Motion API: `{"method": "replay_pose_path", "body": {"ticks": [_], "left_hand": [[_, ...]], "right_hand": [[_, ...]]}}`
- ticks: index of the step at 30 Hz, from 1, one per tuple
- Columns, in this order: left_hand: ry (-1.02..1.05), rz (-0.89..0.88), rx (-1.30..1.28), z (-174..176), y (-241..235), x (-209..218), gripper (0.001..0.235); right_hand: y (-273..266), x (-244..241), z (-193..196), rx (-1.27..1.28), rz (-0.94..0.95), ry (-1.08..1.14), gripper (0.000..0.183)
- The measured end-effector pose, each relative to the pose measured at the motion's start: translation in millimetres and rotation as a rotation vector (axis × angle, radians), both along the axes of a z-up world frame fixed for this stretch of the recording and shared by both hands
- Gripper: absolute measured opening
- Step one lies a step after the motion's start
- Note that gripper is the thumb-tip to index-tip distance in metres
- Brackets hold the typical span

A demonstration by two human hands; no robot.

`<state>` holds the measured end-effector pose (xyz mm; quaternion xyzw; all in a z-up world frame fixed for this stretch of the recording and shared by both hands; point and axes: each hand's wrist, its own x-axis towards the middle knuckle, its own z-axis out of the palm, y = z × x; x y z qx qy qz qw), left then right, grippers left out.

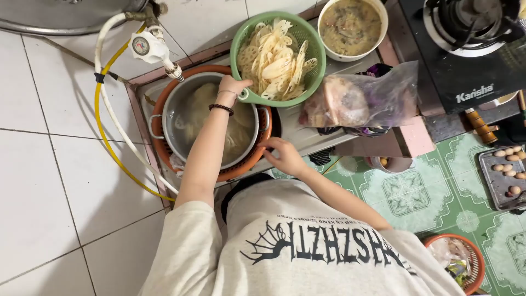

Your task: The person rinses sliced lotus root in a water-filled basin at the sink, rubbing and turning the slices by hand, then transfers them into a green colander. They drain the basin, carry a kettle to the stove, pour hot water into a pot of mixed vegetables, and place a block of pork into a pot of water to blanch.

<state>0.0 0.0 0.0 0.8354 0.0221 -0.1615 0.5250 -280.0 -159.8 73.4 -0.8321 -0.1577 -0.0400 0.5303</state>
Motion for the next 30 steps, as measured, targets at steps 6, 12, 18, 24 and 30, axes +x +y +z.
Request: {"method": "replay_pose_path", "body": {"ticks": [6, 12, 18, 24, 30], "left_hand": [[0.117, -0.026, 0.212, 45, -13, 2, 0.034], [0.012, 0.113, -0.006, 46, -20, 2, 0.026], [0.076, 0.116, -0.461, 121, 33, -34, 0.010], [0.147, 0.226, -0.394, 135, 111, -108, 0.009], [0.155, 0.309, -0.338, 115, 137, -184, 0.018]], "right_hand": [[-68, -35, -37, 0.047, -0.310, 0.265, 0.025], [-99, -32, -70, 0.151, -0.426, 0.417, 0.022], [-101, -1, -89, 0.273, -0.318, 0.455, 0.027], [-81, 31, -96, 0.314, -0.213, 0.528, 0.030], [-57, 50, -122, 0.246, -0.140, 0.560, 0.028]]}}
